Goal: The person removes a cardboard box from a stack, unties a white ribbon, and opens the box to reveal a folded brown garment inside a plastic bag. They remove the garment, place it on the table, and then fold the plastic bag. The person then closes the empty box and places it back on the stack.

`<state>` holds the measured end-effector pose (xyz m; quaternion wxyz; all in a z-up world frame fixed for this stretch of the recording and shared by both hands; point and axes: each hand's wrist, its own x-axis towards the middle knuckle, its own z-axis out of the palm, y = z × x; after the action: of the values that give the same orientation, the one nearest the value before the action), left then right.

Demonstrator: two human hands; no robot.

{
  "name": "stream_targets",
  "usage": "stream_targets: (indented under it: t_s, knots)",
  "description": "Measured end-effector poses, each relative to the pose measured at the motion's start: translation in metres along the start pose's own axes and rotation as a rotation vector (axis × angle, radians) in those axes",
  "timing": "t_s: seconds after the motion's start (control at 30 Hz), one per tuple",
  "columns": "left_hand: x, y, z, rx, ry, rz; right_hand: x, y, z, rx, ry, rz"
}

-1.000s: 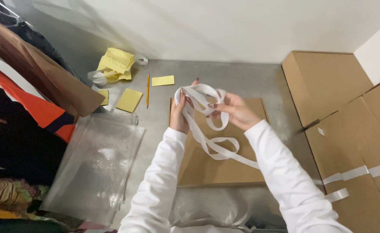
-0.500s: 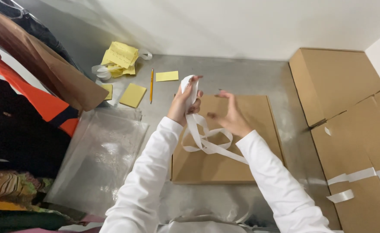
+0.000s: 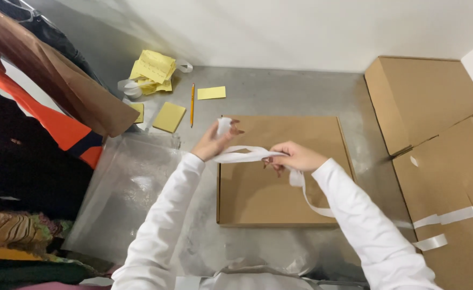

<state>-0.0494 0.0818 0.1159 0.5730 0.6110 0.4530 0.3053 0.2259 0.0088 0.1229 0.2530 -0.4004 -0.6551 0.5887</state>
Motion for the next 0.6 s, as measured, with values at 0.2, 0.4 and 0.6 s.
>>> stream_targets:
  t_s: [0.2, 0.4, 0.6]
  knots:
    - [0.036, -0.1, 0.075, -0.376, -0.384, 0.294, 0.041, -0.059, 0.006, -0.187, -0.18, 0.004]
    - [-0.051, 0.026, 0.079, -0.709, -0.396, 0.272, 0.054, -0.077, 0.003, -0.133, -0.012, -0.014]
    - [-0.009, -0.035, 0.063, -0.563, -0.249, 0.13, 0.043, -0.078, -0.04, -0.313, 0.058, 0.054]
